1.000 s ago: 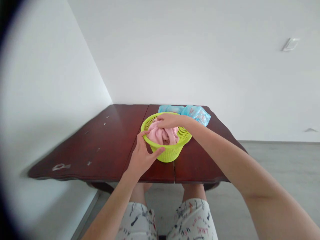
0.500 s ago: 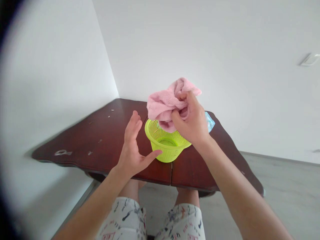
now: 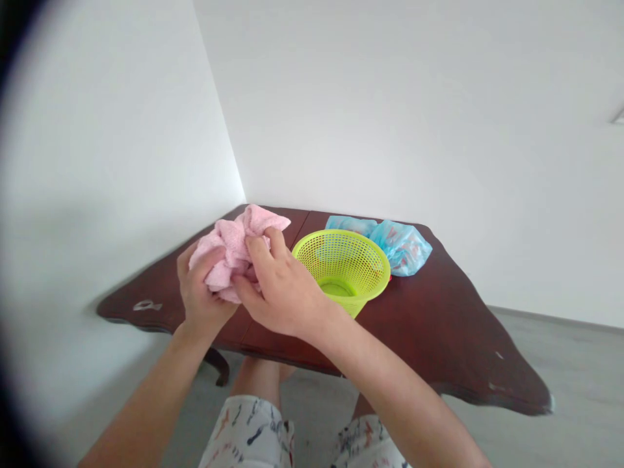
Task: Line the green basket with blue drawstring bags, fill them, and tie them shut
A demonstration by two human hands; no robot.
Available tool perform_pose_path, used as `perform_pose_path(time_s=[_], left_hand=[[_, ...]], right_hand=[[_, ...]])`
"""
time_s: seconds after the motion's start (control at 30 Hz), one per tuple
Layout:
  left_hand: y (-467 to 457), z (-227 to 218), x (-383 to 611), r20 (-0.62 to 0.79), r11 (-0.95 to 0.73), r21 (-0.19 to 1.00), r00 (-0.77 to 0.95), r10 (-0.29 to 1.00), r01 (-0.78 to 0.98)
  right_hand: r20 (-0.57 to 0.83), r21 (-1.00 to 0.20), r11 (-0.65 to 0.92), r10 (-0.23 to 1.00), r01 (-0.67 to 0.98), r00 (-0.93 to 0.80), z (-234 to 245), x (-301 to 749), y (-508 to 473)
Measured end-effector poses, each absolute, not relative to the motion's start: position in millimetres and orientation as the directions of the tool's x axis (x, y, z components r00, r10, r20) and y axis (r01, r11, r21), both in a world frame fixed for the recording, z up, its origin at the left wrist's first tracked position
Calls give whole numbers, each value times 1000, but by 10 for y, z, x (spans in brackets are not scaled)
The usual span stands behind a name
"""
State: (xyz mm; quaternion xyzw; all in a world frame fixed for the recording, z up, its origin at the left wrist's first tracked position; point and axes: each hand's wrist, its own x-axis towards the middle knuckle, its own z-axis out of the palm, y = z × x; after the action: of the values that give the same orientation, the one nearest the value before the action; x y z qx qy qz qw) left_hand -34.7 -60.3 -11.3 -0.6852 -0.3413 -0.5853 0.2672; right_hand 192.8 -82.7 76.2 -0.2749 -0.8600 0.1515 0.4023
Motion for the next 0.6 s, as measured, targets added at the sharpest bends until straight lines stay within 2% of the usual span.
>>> perform_pose_path(time_s=[0.13, 0.27, 0.33, 0.47, 0.6], left_hand=[[-473, -182, -643, 964, -502, 100, 41, 263, 859], [-115, -370, -804, 915, -342, 219, -71, 396, 914], [131, -507, -866, 872, -287, 243, -79, 483, 927], [626, -757, -930, 759, -242, 185, 18, 650, 953], [1023, -926, -895, 661, -245, 96, 122, 740, 965]], right_hand=[[668, -425, 828, 559, 365, -490, 467, 2007, -1049], [752, -437, 862, 506, 257, -421, 8, 2269, -1487], [768, -457, 841, 537, 291, -348, -294, 2448, -1720], [748, -544, 708, 652, 450, -122, -969, 2898, -2052], [721, -635, 569, 678, 523, 138, -1495, 3447, -2217]])
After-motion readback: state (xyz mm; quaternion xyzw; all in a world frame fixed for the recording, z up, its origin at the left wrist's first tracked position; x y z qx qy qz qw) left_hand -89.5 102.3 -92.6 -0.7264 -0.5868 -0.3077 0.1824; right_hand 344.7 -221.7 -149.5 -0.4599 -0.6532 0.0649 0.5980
